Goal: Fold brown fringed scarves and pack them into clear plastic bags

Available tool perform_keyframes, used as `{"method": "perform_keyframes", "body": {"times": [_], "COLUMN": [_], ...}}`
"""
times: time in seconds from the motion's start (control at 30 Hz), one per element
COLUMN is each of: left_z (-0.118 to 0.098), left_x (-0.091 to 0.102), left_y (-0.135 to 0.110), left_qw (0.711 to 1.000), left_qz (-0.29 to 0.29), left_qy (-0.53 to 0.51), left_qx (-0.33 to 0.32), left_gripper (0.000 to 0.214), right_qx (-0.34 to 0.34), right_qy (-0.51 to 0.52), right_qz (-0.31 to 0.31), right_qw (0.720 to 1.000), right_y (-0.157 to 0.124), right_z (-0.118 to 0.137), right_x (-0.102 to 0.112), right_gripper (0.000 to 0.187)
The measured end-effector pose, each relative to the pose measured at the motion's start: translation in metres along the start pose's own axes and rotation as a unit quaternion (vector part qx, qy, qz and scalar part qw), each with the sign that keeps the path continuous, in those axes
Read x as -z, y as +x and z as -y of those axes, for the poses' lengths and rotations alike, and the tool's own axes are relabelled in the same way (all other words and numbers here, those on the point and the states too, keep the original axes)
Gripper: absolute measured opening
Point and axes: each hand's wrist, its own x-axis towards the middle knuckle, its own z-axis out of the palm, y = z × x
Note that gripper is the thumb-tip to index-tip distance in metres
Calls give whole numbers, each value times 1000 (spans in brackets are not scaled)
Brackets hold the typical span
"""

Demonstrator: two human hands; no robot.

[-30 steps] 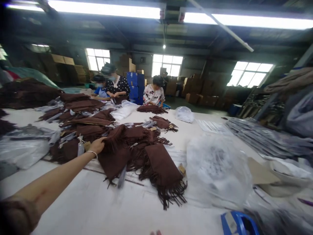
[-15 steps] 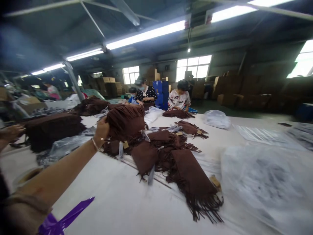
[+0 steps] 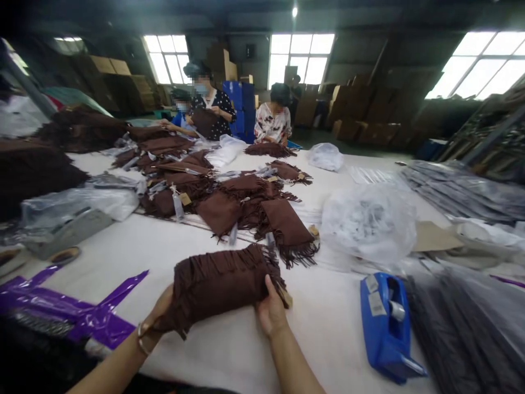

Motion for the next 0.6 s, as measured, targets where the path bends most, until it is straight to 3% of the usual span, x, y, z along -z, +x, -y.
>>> {"method": "perform_keyframes", "body": {"times": [0.1, 0.2, 0.27, 0.43, 0.6], "left_z": [32, 38, 29, 1, 18], "left_x": [8, 24, 33, 58, 55], "left_y": [-20, -37, -49, -67, -65], "left_qw": [991, 968, 966, 978, 977], "left_qz": [6, 16, 41, 81, 56], "left_qy": [-103, -201, -191, -71, -99], "left_qx": [84, 152, 167, 179, 180], "left_gripper": [52, 46, 45, 49, 45], "right_qx": [11, 22, 27, -14, -81], "right_qy": [-10, -28, -29, 52, 140], "right_qz": [-13, 10, 6, -91, -117], "right_qw": [1000, 999, 999, 994, 980], "right_y": [-6, -12, -19, -54, -94], "right_z": [-14, -19, -22, -28, -27], "right_x": [5, 8, 11, 30, 41], "right_gripper": [46, 49, 55, 54, 50]}}
